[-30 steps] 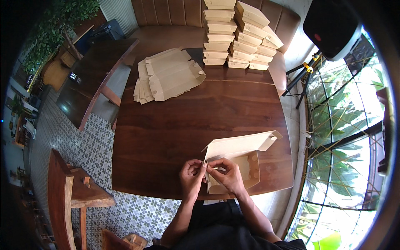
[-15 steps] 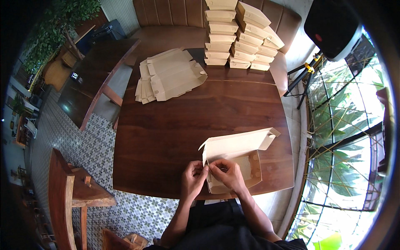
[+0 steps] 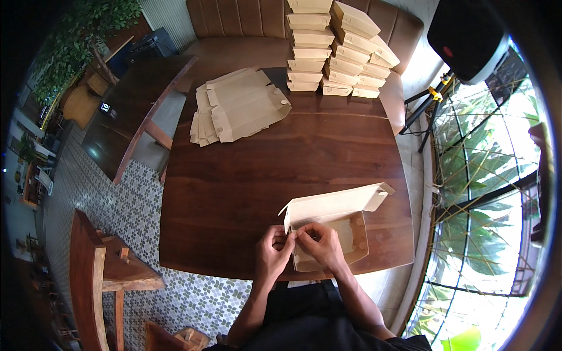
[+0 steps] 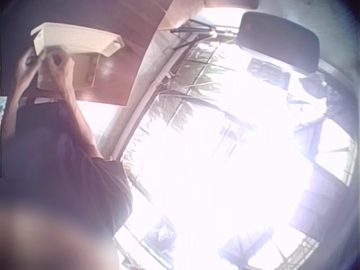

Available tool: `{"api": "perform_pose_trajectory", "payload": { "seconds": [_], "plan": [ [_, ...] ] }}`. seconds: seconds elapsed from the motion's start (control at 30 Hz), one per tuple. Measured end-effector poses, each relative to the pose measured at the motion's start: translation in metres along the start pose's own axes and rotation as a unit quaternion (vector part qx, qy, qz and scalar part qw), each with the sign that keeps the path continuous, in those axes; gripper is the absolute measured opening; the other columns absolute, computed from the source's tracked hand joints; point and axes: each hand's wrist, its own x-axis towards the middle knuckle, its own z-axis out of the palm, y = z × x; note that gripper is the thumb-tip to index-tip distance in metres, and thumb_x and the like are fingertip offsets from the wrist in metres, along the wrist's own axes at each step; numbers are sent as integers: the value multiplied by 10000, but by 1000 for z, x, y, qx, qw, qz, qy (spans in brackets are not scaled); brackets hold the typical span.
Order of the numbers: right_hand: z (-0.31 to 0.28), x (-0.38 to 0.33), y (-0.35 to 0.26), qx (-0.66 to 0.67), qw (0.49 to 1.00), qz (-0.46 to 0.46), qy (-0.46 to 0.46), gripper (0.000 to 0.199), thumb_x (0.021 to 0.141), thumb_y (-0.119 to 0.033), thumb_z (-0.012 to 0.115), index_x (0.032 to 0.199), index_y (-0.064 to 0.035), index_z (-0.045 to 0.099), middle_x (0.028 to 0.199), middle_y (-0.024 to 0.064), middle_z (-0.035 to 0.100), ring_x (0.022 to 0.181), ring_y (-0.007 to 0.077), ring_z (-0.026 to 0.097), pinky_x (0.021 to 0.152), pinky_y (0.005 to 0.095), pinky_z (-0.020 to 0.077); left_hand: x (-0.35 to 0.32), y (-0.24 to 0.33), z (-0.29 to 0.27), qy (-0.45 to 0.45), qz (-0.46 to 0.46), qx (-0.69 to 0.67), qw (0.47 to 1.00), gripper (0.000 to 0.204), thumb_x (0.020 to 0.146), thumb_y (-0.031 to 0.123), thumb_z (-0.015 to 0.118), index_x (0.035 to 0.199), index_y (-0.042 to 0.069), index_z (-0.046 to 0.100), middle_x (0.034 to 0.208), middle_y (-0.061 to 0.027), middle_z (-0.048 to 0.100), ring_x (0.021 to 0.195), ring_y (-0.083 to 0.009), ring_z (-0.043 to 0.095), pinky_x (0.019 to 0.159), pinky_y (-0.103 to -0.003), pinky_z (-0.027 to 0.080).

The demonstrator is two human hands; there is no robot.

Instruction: The person assembles flat cardboard boxes by folding the side flaps, inserting tabs into slots, and closing the top flaps. The person repeats this process for multiple boxes, stacking the completed boxes on the table.

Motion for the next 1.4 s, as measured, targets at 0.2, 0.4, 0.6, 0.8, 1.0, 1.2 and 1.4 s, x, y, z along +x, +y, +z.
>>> {"api": "perform_pose_trajectory", "payload": {
  "seconds": [0.2, 0.4, 0.6, 0.8, 1.0, 1.2, 1.4],
  "plan": [
    [-1, 2, 1, 8, 1000, 25, -1, 310, 1001, -280, 763, 1075, 20, 788, 756, 90, 760, 696, 85, 668, 626, 305, 534, -2, 5, -2, 12, 6, 34, 999, 245, 1022, 130, 767, 1164, -50, 681, 1021, -109, 757, 912, -131, 720, 783, -294, 600],
    [1, 3, 3, 6, 1000, 29, 4, 282, 1015, -254, 776, 1051, 26, 770, 778, 9, 719, 696, 42, 611, 601, 242, 479, -2, 7, -1, 23, 7, 33, 999, 204, 1014, 123, 771, 1099, -51, 708, 962, -107, 773, 855, -116, 721, 764, -280, 586],
    [-8, -9, -22, -72, 991, -93, 64, 230, 984, -178, 774, 1123, 4, 788, 903, 129, 810, 803, 161, 765, 708, 332, 602, 2, 7, 0, 28, 10, 56, 998, 168, 1011, 92, 763, 1076, -54, 714, 934, -98, 775, 845, -107, 728, 746, -273, 587],
    [-76, -24, -61, -48, 937, -232, 257, 176, 956, -22, 787, 1132, -11, 783, 991, 92, 789, 852, 144, 738, 757, 291, 592, 18, -1, -9, 66, 40, 21, 997, 136, 1000, 59, 768, 1050, -59, 722, 915, -79, 773, 821, -109, 732, 749, -255, 588],
    [-118, 18, -61, -44, 918, -271, 285, 334, 957, -79, 819, 1270, -6, 730, 1215, 129, 754, 1079, 176, 728, 836, 324, 615, 32, -5, -37, 55, 49, 57, 996, 145, 989, 65, 757, 1039, -70, 736, 921, -128, 800, 839, -135, 771, 751, -288, 614],
    [-108, 38, -47, 5, 952, -191, 240, 244, 1008, -171, 811, 1085, 55, 758, 946, 39, 768, 888, 98, 700, 837, 271, 573, 15, 40, -47, 79, 68, 224, 969, 213, 994, 151, 767, 1098, -32, 733, 964, -143, 796, 868, -209, 779, 754, -366, 613],
    [-101, 28, -42, 23, 945, -204, 253, 233, 1010, -160, 802, 1085, 55, 754, 976, 75, 790, 928, 110, 722, 862, 284, 579, -26, 119, -34, 32, 109, 126, 986, 243, 1063, 191, 714, 1120, -43, 739, 955, -148, 799, 828, -171, 769, 698, -295, 595]
  ]
}}
